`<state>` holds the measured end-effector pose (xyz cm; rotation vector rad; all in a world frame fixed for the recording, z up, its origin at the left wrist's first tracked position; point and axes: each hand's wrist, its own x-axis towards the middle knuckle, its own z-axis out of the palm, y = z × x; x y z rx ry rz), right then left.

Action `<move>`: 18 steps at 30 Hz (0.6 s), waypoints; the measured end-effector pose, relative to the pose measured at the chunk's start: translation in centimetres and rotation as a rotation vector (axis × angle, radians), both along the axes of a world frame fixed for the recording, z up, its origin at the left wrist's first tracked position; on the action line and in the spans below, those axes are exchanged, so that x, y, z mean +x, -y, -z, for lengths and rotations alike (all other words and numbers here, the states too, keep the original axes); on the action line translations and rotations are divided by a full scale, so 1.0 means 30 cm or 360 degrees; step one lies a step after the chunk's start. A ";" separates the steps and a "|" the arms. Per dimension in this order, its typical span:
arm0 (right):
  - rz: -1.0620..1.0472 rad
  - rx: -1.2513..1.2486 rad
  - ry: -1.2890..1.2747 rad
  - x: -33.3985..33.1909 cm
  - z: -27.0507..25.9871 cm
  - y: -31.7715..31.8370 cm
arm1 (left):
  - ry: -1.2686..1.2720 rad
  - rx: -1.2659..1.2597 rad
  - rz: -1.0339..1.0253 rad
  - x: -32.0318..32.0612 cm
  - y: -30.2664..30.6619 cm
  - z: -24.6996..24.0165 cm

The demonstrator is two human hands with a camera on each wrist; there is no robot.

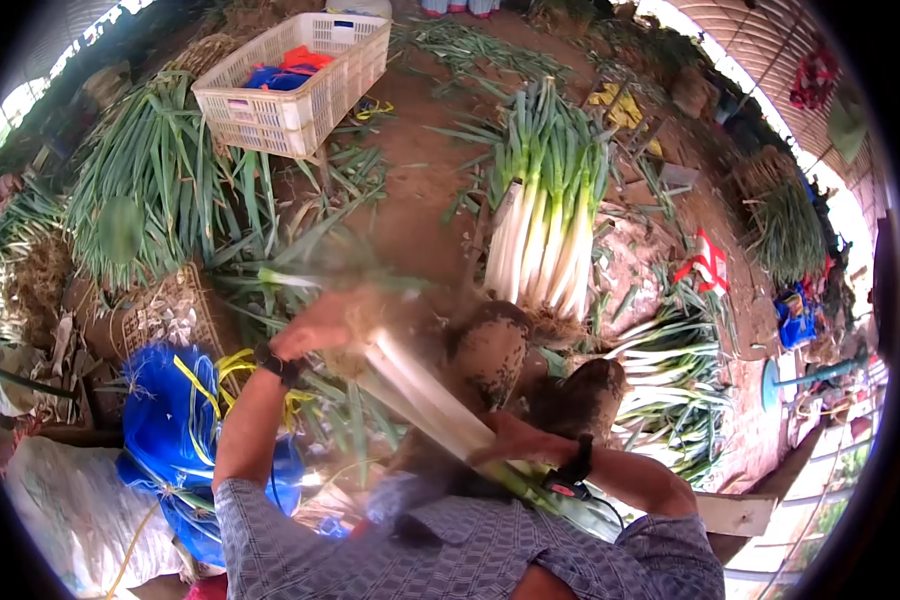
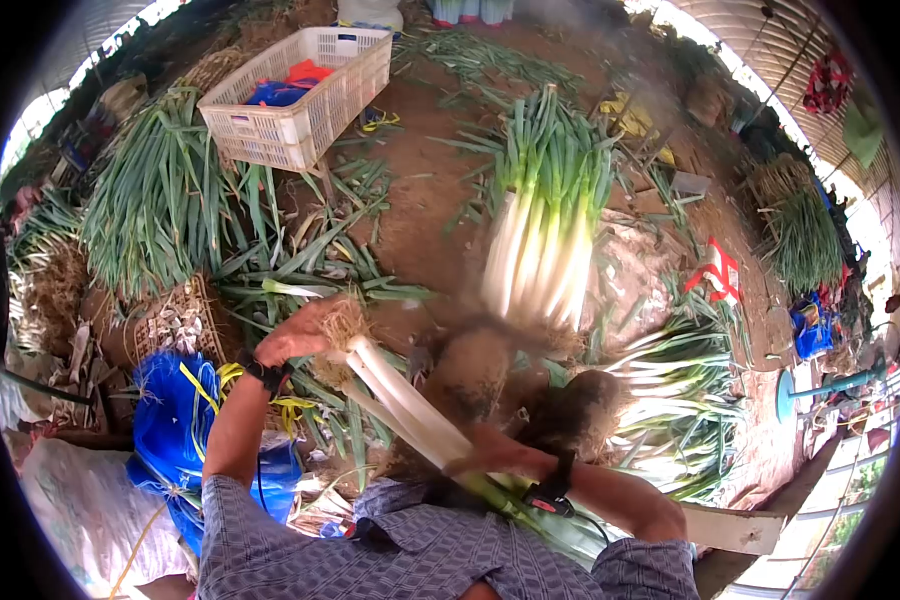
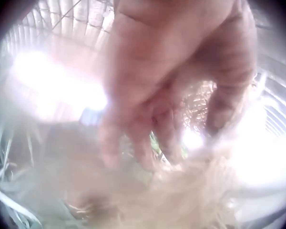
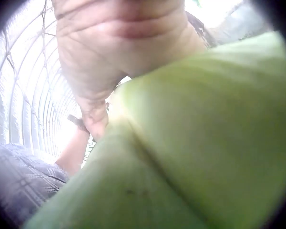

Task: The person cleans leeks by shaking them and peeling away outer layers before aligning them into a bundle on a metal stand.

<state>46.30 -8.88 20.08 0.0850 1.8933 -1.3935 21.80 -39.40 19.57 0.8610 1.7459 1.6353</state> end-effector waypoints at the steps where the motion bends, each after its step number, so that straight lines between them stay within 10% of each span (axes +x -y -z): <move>1: -0.0011 0.0009 0.0002 0.003 0.001 0.000 | -0.0058 -0.0121 0.0104 -0.009 0.012 0.006; 4: -0.0022 -0.0027 0.0036 -0.003 -0.002 -0.005 | -0.0279 -0.0792 0.0300 -0.033 0.031 -0.053; 8: 0.0022 -0.0006 0.0033 0.002 -0.002 0.005 | -0.0016 -0.0406 0.0256 0.031 0.022 -0.063; 9: 0.0011 0.0000 0.0022 0.006 0.006 0.003 | -0.0410 -0.1070 0.0322 0.081 -0.055 -0.206; 10: -0.0009 0.0012 0.0007 0.001 0.016 -0.001 | -0.0642 -0.0609 0.0368 0.085 -0.046 -0.076; 14: -0.0137 0.0484 -0.0140 0.032 0.141 -0.024 | 0.1818 0.0695 0.0020 0.018 -0.004 0.381; 15: -0.0165 0.0522 -0.0166 0.020 0.078 -0.007 | 0.1534 0.0703 0.0114 0.022 -0.001 0.400; 16: 0.0008 0.0211 -0.0279 0.035 0.100 -0.004 | 0.0148 0.0078 0.0069 0.047 -0.022 0.297; 18: 0.0152 0.0041 -0.0188 0.035 0.066 0.015 | -0.1269 -0.0567 0.0139 -0.075 0.049 0.393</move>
